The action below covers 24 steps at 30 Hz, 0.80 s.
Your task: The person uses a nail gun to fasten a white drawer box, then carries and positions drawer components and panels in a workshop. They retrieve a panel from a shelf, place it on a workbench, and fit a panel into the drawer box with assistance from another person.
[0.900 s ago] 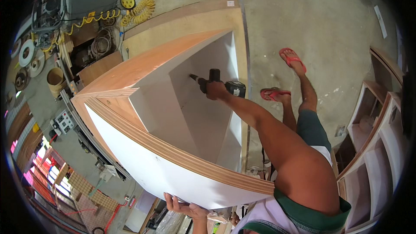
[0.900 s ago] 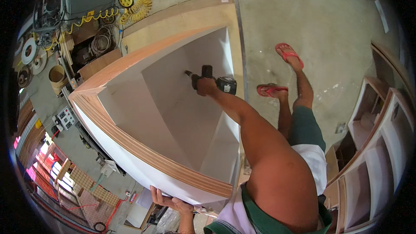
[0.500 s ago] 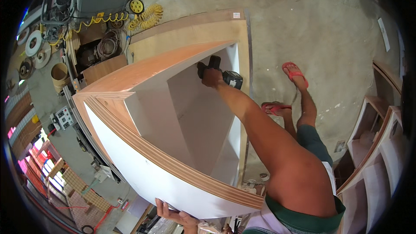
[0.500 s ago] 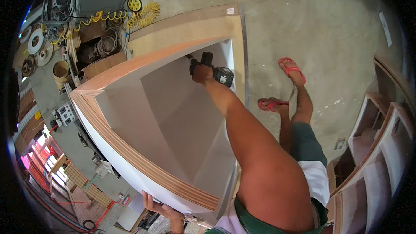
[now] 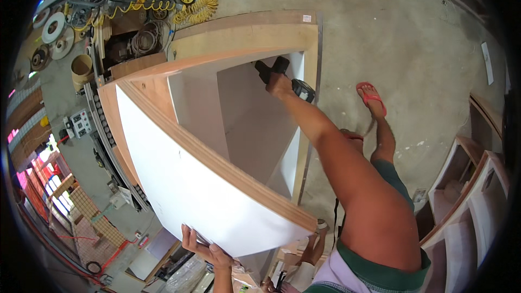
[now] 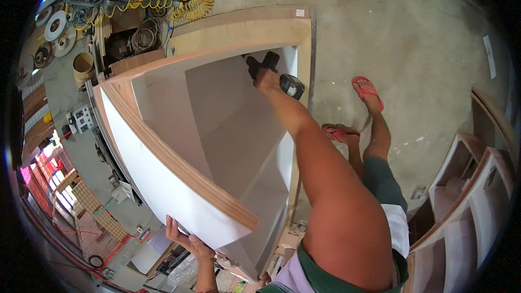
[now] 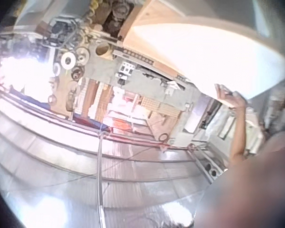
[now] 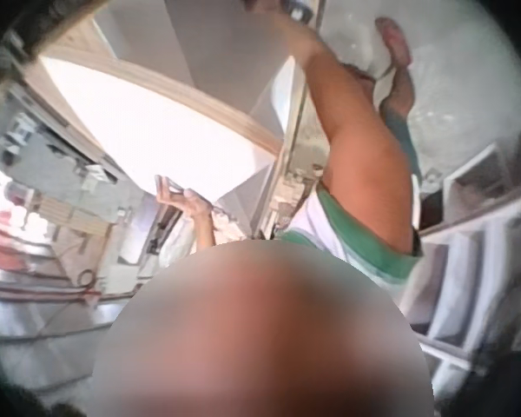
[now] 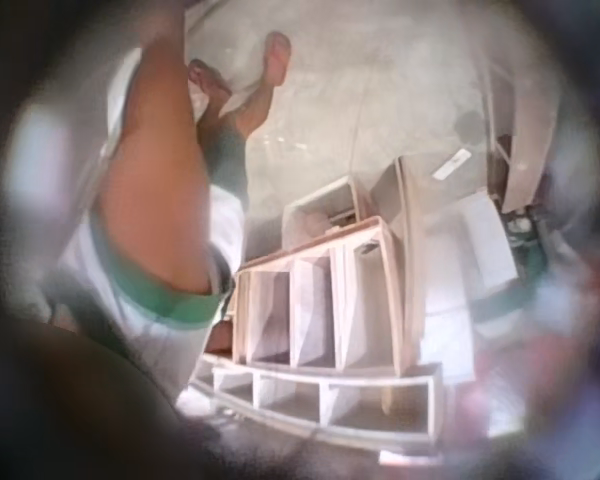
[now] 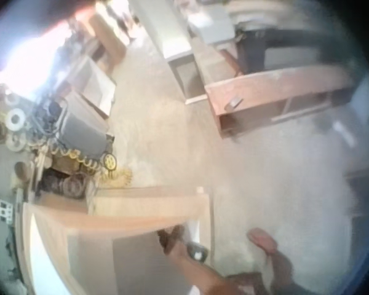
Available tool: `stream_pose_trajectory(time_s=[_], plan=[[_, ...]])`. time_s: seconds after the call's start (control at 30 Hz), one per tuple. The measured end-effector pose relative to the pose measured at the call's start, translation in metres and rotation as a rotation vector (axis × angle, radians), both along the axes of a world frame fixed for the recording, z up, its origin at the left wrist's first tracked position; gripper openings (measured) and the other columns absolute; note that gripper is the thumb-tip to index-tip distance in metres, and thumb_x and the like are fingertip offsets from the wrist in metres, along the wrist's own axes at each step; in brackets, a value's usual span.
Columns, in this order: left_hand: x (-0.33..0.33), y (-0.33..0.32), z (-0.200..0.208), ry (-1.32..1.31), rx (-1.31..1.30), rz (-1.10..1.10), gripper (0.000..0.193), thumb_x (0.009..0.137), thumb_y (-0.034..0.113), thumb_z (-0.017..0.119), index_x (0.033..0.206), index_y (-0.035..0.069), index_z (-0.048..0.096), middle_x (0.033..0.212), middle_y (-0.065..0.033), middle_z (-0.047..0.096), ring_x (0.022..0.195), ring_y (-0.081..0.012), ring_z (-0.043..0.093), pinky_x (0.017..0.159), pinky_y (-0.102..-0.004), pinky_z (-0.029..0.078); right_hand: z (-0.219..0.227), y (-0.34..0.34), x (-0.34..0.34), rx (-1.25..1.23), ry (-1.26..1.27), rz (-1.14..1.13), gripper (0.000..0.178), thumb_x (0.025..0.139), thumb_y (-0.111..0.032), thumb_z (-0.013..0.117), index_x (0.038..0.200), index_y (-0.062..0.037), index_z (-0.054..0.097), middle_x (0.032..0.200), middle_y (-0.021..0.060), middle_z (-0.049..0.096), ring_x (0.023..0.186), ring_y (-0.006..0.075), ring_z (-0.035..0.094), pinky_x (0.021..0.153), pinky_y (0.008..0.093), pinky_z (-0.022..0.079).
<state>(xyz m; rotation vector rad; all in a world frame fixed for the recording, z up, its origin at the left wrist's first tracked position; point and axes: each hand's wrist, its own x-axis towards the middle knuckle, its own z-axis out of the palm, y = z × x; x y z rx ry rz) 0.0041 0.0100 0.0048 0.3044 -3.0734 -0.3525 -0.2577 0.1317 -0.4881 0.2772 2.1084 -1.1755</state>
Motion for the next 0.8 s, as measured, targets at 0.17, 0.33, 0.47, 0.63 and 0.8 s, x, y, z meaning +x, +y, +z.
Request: stream_pose_trajectory(time_s=[0.17, 0.33, 0.47, 0.63, 0.8], plan=[[-0.002, -0.002, 0.001, 0.053, 0.057, -0.052, 0.058, 0.100, 0.044, 0.043, 0.139, 0.001, 0.038, 0.145, -0.0213, 0.029, 0.141, -0.0378, 0.027, 0.114, -0.0532, 0.024, 0.032, 0.057, 0.073, 0.076, -0.035, -0.160, 0.037, 0.079, -0.018, 0.062, 0.113, -0.0018, 0.063, 0.108, 0.0240, 0.068, 0.104, 0.0405, 0.064, 0.089, 0.0475, 0.052], [-0.002, 0.002, 0.003, 0.073, 0.032, -0.063, 0.061, 0.100, 0.045, 0.043, 0.139, -0.001, 0.040, 0.144, -0.0215, 0.034, 0.139, -0.0355, 0.031, 0.114, -0.0513, 0.024, 0.070, 0.096, 0.148, 0.101, -0.019, -0.141, 0.035, 0.079, -0.016, 0.061, 0.109, 0.0009, 0.062, 0.102, 0.0255, 0.068, 0.102, 0.0404, 0.065, 0.088, 0.0491, 0.052], [0.000, 0.006, -0.001, 0.046, 0.023, -0.071, 0.056, 0.100, 0.040, 0.043, 0.137, -0.002, 0.039, 0.144, -0.0226, 0.031, 0.140, -0.0378, 0.029, 0.113, -0.0553, 0.027, 0.104, 0.105, 0.195, -0.132, -0.047, -0.040, 0.031, 0.078, -0.017, 0.068, 0.105, -0.0039, 0.063, 0.101, 0.0213, 0.069, 0.098, 0.0401, 0.065, 0.084, 0.0478, 0.051], [-0.001, 0.011, -0.005, 0.025, -0.046, -0.082, 0.059, 0.099, 0.048, 0.038, 0.134, 0.000, 0.039, 0.138, -0.0209, 0.033, 0.138, -0.0367, 0.030, 0.113, -0.0555, 0.026, 0.146, 0.123, 0.204, -0.819, 0.073, -0.098, 0.026, 0.081, -0.025, 0.072, 0.096, -0.0061, 0.062, 0.087, 0.0184, 0.067, 0.086, 0.0406, 0.064, 0.074, 0.0458, 0.049], [-0.004, 0.013, -0.002, -0.043, -0.104, -0.063, 0.059, 0.100, 0.048, 0.033, 0.139, 0.004, 0.034, 0.142, -0.0211, 0.028, 0.139, -0.0361, 0.026, 0.115, -0.0557, 0.022, 0.171, 0.121, 0.181, -0.769, 0.116, 0.210, 0.025, 0.079, -0.025, 0.069, 0.098, -0.0101, 0.065, 0.087, 0.0152, 0.069, 0.088, 0.0377, 0.066, 0.074, 0.0447, 0.051]])
